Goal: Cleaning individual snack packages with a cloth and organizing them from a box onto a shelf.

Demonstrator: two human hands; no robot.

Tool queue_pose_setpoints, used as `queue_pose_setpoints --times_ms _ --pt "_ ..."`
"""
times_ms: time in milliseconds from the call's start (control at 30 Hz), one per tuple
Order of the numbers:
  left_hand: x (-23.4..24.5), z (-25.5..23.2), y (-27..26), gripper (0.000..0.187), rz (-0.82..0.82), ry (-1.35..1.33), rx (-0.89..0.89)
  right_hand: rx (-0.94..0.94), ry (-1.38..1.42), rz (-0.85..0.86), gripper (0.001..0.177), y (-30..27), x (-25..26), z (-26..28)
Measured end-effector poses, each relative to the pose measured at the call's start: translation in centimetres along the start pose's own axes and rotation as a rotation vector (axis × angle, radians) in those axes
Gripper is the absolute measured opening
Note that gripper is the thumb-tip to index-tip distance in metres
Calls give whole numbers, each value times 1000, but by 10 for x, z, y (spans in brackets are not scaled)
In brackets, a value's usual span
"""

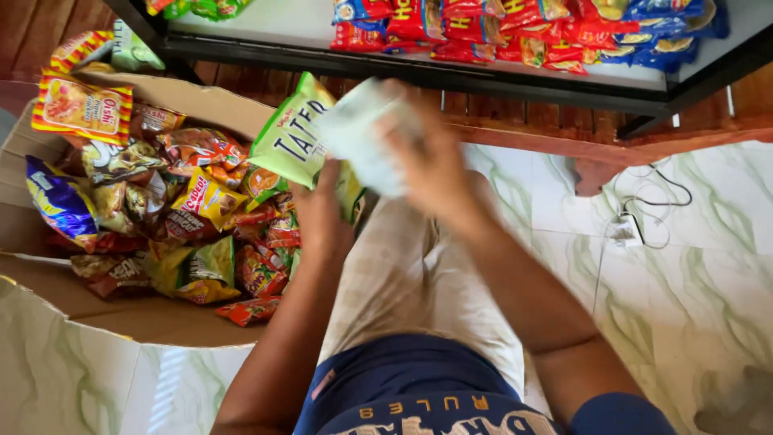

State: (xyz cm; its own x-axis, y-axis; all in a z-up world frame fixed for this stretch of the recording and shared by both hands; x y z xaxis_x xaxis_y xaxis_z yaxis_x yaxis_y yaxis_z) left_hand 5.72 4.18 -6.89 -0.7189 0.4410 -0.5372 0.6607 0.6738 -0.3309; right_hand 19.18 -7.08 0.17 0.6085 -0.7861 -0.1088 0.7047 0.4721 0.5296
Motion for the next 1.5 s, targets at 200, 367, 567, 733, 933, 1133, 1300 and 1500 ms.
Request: queue_pose_setpoints --times_ms 200,367,567,733,933,1133,1300,1500 --pt "-27 19 -7 48 247 -430 57 539 -833 219 44 -22 -52 -5" --pt "-37 -5 -36 55 111 -189 -78 402 -532 -66 31 15 -6 -64" --pt "-27 -23 -36 54 69 -127 -101 -572 845 -265 46 41 40 -67" --pt "-34 -17 -41 55 40 167 -211 105 497 157 47 -3 -10 -17" --pt "-29 -42 -41 53 268 171 1 70 -20 227 65 -1 1 -41" --pt "-17 -46 -34 51 358 185 226 -213 42 44 46 -4 11 -52" --pt "-33 -57 -49 53 378 212 237 39 -206 88 45 10 20 -21" --pt "-31 -77 -43 51 237 200 239 -265 -7 -302 45 31 73 -8"
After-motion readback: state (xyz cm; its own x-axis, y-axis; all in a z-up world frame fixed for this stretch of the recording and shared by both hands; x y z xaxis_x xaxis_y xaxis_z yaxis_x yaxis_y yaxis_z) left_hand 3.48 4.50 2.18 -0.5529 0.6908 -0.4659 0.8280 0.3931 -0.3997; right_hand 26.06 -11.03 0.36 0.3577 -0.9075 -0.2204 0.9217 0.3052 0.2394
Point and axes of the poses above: each hand's wrist, its own y-axis towards the middle knuckle, its own x-axis out of the back of the hand, z = x × y, the point moved 2 cm from there along y, towards the middle knuckle, and after that the axes turned 15 degrees about x, right-handed, at the moved point
